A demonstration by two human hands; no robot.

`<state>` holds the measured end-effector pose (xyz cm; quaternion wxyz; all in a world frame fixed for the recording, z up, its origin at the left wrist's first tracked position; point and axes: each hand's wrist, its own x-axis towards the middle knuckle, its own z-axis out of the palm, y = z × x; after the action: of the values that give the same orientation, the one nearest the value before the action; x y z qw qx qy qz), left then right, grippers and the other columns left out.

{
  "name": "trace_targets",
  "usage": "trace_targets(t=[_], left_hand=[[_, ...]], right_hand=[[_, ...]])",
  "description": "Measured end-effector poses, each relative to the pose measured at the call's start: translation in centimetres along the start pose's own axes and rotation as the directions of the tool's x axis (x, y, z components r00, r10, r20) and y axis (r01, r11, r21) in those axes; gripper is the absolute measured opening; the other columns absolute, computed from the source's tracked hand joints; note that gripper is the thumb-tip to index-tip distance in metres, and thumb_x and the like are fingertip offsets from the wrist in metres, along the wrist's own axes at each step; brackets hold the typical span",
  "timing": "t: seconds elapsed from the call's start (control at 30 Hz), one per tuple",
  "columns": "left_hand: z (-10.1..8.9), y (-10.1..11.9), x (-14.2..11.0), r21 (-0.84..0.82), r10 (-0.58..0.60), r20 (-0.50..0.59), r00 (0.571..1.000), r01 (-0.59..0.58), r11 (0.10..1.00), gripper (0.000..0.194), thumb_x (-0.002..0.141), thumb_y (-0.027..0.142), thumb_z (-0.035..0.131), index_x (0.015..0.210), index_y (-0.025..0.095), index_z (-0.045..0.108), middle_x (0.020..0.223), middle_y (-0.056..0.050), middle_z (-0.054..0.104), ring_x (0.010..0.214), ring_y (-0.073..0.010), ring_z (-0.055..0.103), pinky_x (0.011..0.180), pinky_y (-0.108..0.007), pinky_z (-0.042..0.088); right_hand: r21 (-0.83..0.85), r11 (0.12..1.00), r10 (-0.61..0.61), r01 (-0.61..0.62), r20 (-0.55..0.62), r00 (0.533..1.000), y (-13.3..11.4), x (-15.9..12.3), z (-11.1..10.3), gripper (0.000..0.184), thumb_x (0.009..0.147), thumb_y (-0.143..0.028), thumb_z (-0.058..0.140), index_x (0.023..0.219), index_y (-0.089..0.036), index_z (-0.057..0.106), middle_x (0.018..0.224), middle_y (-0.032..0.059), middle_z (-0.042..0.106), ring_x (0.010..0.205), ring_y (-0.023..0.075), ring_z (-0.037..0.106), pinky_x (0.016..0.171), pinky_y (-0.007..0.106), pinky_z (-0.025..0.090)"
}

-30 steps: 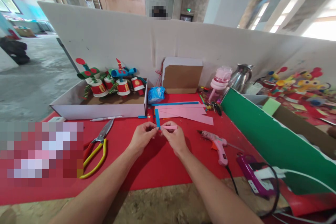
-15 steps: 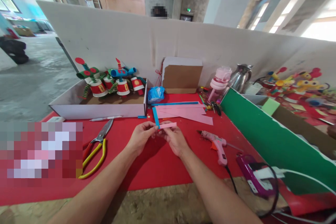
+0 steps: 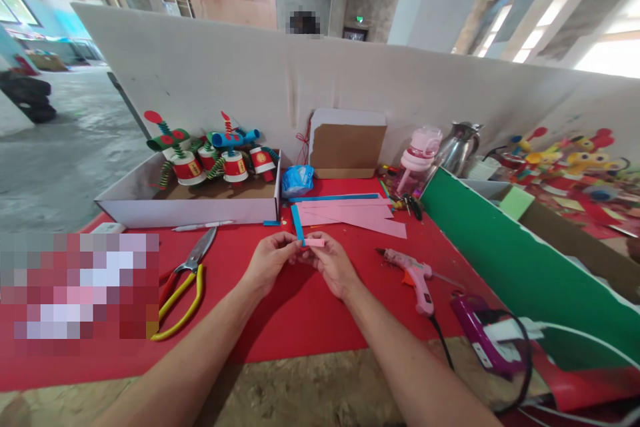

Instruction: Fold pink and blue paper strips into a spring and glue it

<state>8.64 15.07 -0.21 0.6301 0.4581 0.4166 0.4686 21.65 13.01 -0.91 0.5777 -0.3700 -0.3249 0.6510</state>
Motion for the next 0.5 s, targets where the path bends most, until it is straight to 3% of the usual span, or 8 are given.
trace_targets(t=[0.33, 0.5], left_hand=[[0.15, 0.03, -0.02, -0.007, -0.010, -0.018, 1.000, 0.010, 1.000, 0.021, 0.055, 0.030, 0.074, 0.063, 0.014, 0.062, 0.054, 0.001, 0.060, 0.048, -0.0077, 0.047, 0.050, -0.021, 0.036], [0.14, 0.11, -0.06, 0.006, 0.002, -0.012, 1.000, -0.002, 1.000, 0.024, 0.057, 0.034, 0.074, 0.063, 0.015, 0.061, 0.053, 0.001, 0.059, 0.048, -0.0081, 0.048, 0.050, -0.021, 0.037]], right_hand=[[-0.066, 0.998, 0.011, -0.011, -0.001, 1.000, 0.02, 0.04, 0.16, 0.033, 0.061, -0.040, 0.077, 0.076, -0.018, 0.058, 0.065, -0.0043, 0.059, 0.058, 0.0076, 0.053, 0.068, 0.026, 0.050], [-0.041, 0.999, 0.006, -0.005, 0.011, 1.000, 0.10, 0.03, 0.02, 0.032, 0.060, -0.037, 0.078, 0.076, -0.019, 0.059, 0.069, -0.0041, 0.060, 0.058, 0.0075, 0.053, 0.069, 0.028, 0.051]])
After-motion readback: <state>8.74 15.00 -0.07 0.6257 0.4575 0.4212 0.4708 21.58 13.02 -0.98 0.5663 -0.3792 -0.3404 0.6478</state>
